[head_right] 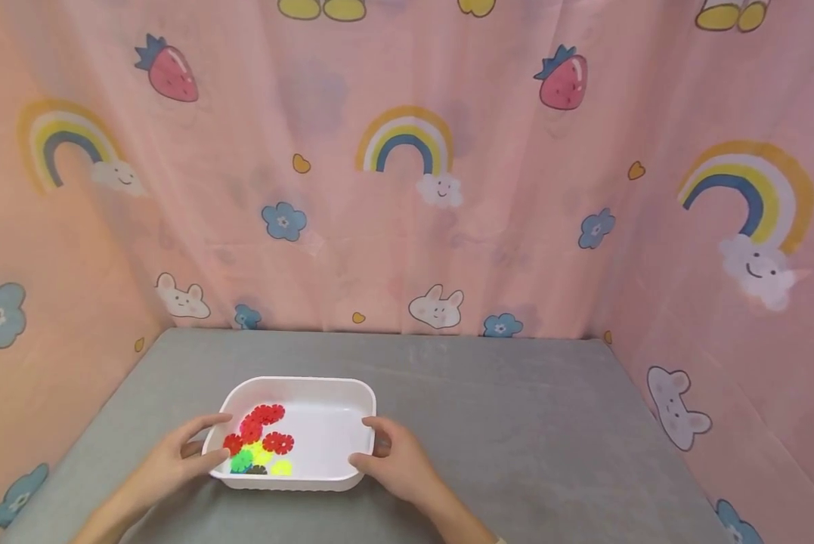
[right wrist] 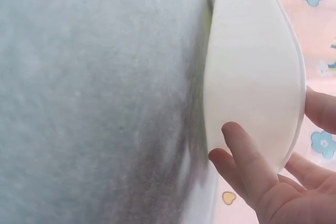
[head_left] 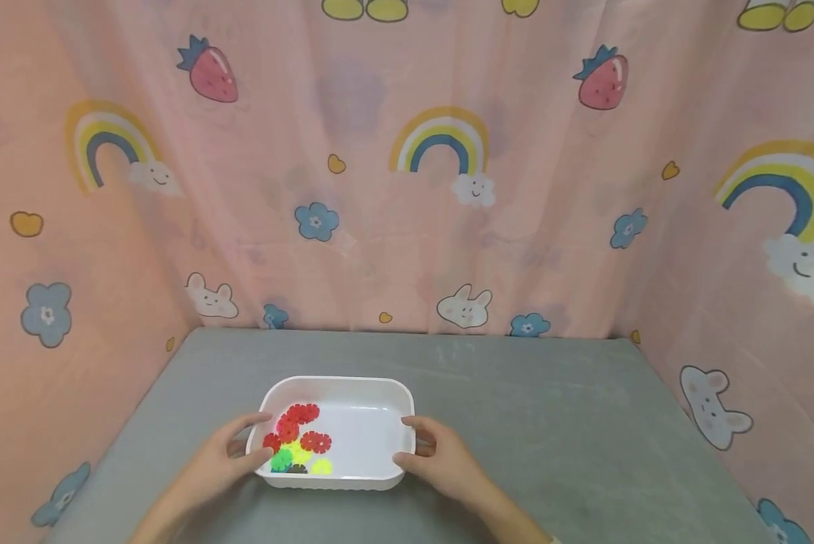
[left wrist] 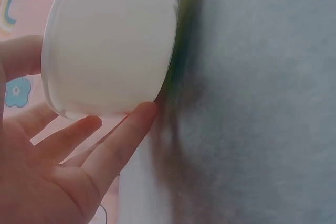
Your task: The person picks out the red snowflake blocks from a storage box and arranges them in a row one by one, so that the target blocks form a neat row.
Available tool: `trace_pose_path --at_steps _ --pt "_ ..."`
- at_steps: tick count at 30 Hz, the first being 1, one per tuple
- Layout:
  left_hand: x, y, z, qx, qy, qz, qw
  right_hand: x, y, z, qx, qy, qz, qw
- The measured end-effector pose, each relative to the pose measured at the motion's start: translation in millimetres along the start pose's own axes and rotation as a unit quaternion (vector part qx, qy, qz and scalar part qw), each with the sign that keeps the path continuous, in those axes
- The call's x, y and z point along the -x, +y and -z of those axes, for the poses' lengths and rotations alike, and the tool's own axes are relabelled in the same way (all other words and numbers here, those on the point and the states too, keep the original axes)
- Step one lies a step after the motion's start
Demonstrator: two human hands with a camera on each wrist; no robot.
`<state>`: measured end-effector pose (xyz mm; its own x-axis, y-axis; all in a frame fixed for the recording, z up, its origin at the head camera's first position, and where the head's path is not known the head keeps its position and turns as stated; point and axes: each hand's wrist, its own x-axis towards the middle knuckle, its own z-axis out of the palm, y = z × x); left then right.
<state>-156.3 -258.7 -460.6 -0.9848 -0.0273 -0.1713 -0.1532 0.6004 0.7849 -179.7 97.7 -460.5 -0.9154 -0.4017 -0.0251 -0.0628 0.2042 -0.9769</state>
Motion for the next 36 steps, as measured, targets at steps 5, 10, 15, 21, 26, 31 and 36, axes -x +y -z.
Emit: trace_pose_path --at_steps 5,10,15,21,26,31,36 --pt "3.8 -1.1 -4.8 -0.004 -0.006 0.004 1.0 8 1 1 0.005 -0.006 0.004 1.0" --pt "3.5 -0.7 -5.4 -0.013 -0.017 0.018 0.9996 11 2 5 0.024 -0.016 -0.008 1.0" --pt "1.6 -0.4 -2.4 -0.017 -0.03 0.02 0.9992 12 -4 9 0.058 -0.02 -0.026 0.998" --pt "-2.4 1.0 3.7 -0.01 -0.043 0.01 0.999 11 -18 16 0.14 0.006 -0.006 0.99" --pt "-6.9 4.4 7.5 0.002 -0.04 -0.01 0.9992 8 -34 20 0.186 0.019 0.023 0.982" --pt "-10.6 5.3 8.2 0.022 -0.044 -0.024 0.9985 5 -50 17 0.209 0.022 0.025 0.977" --pt "-16.1 1.2 8.2 0.04 -0.042 -0.028 0.9979 -1 -59 7 0.212 0.017 0.048 0.976"
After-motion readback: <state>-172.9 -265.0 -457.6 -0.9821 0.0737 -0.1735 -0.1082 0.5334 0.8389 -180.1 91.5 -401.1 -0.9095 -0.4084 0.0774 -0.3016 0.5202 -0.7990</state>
